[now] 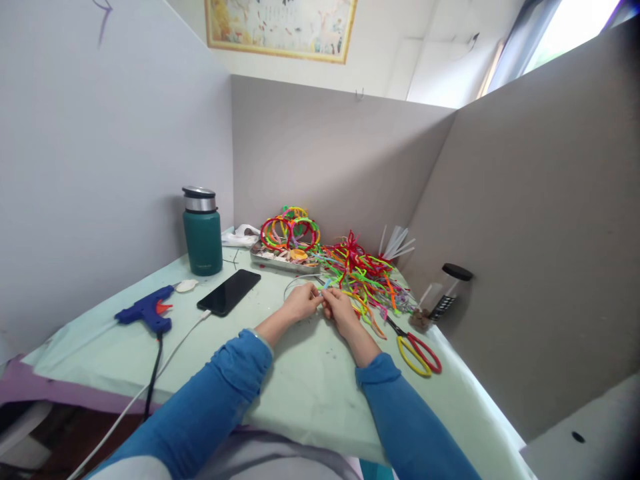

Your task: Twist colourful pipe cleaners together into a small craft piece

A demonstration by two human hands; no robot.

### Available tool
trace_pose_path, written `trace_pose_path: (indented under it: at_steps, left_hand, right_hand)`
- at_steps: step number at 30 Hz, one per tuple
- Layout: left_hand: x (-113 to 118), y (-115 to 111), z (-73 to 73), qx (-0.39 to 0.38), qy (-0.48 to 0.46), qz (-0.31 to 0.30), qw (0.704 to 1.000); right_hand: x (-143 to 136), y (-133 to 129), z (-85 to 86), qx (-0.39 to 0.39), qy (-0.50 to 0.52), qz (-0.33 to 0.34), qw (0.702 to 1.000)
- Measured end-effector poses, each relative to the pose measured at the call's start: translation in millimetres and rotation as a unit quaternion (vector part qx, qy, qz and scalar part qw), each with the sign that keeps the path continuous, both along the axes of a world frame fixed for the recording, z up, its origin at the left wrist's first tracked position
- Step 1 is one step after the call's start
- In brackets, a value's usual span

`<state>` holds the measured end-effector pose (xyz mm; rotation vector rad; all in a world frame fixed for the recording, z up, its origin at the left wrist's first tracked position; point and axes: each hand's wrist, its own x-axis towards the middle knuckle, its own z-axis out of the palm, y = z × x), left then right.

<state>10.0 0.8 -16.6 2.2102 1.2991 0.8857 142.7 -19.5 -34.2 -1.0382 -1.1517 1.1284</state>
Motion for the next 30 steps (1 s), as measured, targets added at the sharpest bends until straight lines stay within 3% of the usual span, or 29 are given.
trace_pose_path:
  at_steps: [30]
  left_hand:
    - [-0.6,-2.7,6.5,0.02,0.032,0.028,0.999]
  right_hand:
    - [0.2,-0.6,0.6,-0.002,-0.001,0.0,1.0]
